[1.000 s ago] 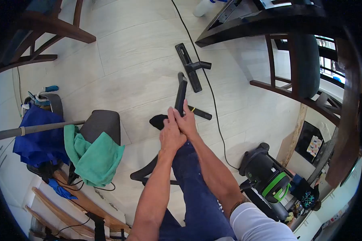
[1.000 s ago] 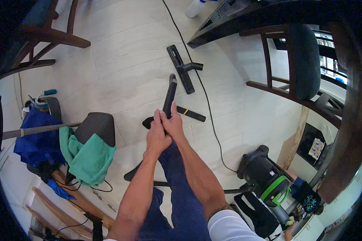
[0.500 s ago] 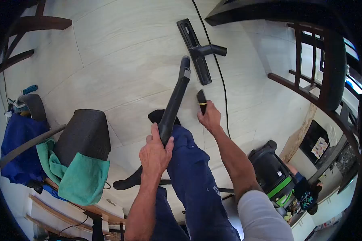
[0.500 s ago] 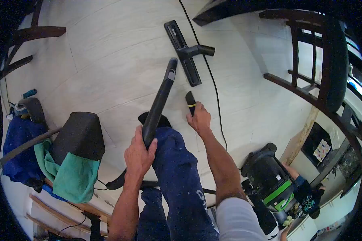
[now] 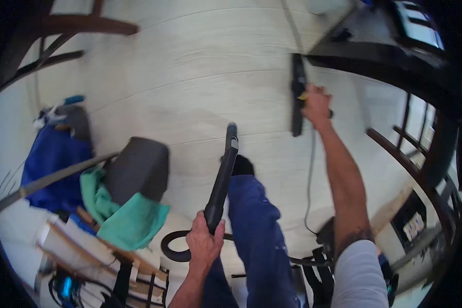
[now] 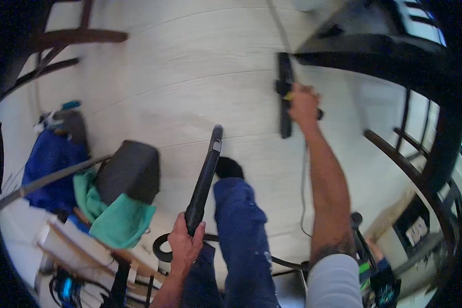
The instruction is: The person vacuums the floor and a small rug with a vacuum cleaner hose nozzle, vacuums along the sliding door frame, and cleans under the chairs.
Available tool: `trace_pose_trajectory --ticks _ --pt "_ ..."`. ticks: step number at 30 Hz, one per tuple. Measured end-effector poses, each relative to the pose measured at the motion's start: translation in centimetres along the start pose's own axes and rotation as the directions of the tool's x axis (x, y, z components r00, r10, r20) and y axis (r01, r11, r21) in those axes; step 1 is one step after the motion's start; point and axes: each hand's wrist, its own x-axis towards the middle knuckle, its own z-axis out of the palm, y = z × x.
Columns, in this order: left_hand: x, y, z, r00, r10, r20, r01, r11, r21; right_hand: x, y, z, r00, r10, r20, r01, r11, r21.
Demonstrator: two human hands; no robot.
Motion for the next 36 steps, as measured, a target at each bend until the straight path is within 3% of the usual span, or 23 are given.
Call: trace_pose_trajectory --ticks 1,2,3,5,7,10,12,14,15,17,18,19,22,23,24,25,26,27,28,29,31,33,36 --pt "-1.3 -0.9 -1.5 0.999 -0.029 -0.046 0.027 0.999 -0.024 0.1 -0.2 -0.1 0.998 0.021 0.060 -0.026 0.996 0.088" --pt "-2.2 -1.2 -2.9 0.995 -0.043 -0.090 0.038 0.998 -0.057 0.2 0.7 2.2 0.999 0.035 -0.008 -0.033 0.983 0.182" --pt "-2.8 -0.4 -5.1 0.992 -0.052 -0.113 0.047 0.998 -0.050 -0.4 0.2 1.5 0.989 -0.104 -0.102 0.124 0.968 0.220" --pt "-4.5 2.0 -9.4 0.981 -0.187 -0.052 0.157 0.921 -0.355 -1.4 -2.3 0.4 0.984 -0.135 -0.115 0.162 0.948 0.274" --pt "-5.1 1.6 -10.0 0.988 -0.134 -0.080 0.097 0.931 -0.352 -2.1 -5.6 0.2 0.971 -0.192 -0.144 0.231 0.910 0.345" --pt "-4.5 1.1 -9.4 0.981 -0.082 -0.174 0.018 0.940 -0.341 -1.4 -14.9 0.4 0.884 -0.416 -0.212 0.467 0.788 0.400" --pt "-4.2 -0.1 -8.6 0.962 -0.216 -0.166 0.142 0.918 -0.371 -0.6 -22.9 -0.8 0.828 -0.521 -0.206 0.555 0.711 0.431" --pt "-3.9 -1.3 -8.1 0.956 -0.236 -0.176 0.149 0.903 -0.403 0.8 -31.1 -1.3 0.738 -0.597 -0.315 0.662 0.548 0.512" --pt "-4.1 -2.0 -7.6 0.935 -0.269 -0.233 0.151 0.892 -0.425 1.0 -34.9 -2.7 0.720 -0.684 -0.116 0.646 0.600 0.472" --pt "-3.4 -2.8 -6.8 0.906 -0.209 -0.368 0.079 0.937 -0.339 -1.5 -38.5 -3.3 0.678 -0.712 -0.180 0.707 0.566 0.425" --pt "-3.0 -2.2 -7.6 0.927 -0.295 -0.232 0.177 0.888 -0.423 -3.1 -39.0 -2.1 0.533 -0.523 -0.665 0.832 0.467 0.300" --pt "-1.9 -1.7 -7.7 0.956 -0.203 -0.212 0.099 0.904 -0.417 -4.9 -37.1 -3.9 0.656 -0.564 -0.502 0.736 0.329 0.592" --pt "1.4 0.0 -6.8 0.997 0.010 -0.082 -0.030 0.970 -0.240 -10.7 -28.9 -0.5 0.851 -0.363 -0.380 0.524 0.533 0.664" --pt "2.3 0.5 -5.8 1.000 0.014 -0.001 -0.014 0.964 -0.266 -13.6 -25.9 0.2 0.992 -0.123 -0.036 0.073 0.309 0.948" --pt "3.1 1.2 -4.3 0.997 0.080 0.021 -0.075 0.981 -0.179 -14.6 -22.5 0.3 0.961 -0.084 0.265 -0.243 0.208 0.947" --pt "4.0 1.8 -2.5 0.988 0.149 0.033 -0.144 0.980 -0.135 -15.5 -19.2 0.4 0.840 -0.037 0.542 -0.537 0.097 0.838" --pt "4.7 2.4 -0.8 0.976 0.213 0.051 -0.208 0.974 -0.089 -16.3 -17.2 -1.3 0.841 -0.015 0.541 -0.537 0.089 0.839" --pt "5.5 3.5 0.6 0.971 0.231 0.063 -0.225 0.970 -0.087 -16.9 -15.5 -4.2 0.769 -0.036 0.638 -0.598 -0.392 0.698" --pt "6.6 4.8 2.0 0.966 0.223 0.132 -0.215 0.974 -0.071 -17.2 -14.4 -5.9 0.705 -0.113 0.701 -0.504 -0.775 0.381" --pt "7.6 5.8 3.4 0.957 0.210 0.203 -0.203 0.978 -0.054 -16.7 -13.9 -5.8 0.703 -0.099 0.704 -0.491 -0.784 0.380" --pt "10.3 8.8 6.0 0.958 0.220 0.184 -0.221 0.975 -0.015 -13.0 -12.6 -5.2 0.774 0.113 0.623 -0.397 -0.680 0.617" --pt "13.4 12.5 6.6 0.965 0.198 0.173 -0.199 0.980 -0.009 -8.5 -11.8 -6.4 0.820 0.206 0.534 -0.336 -0.582 0.740" --pt "12.1 13.5 7.1 0.966 0.191 0.174 -0.193 0.981 -0.008 -8.0 -11.5 -7.6 0.768 0.285 0.573 -0.370 -0.533 0.761"
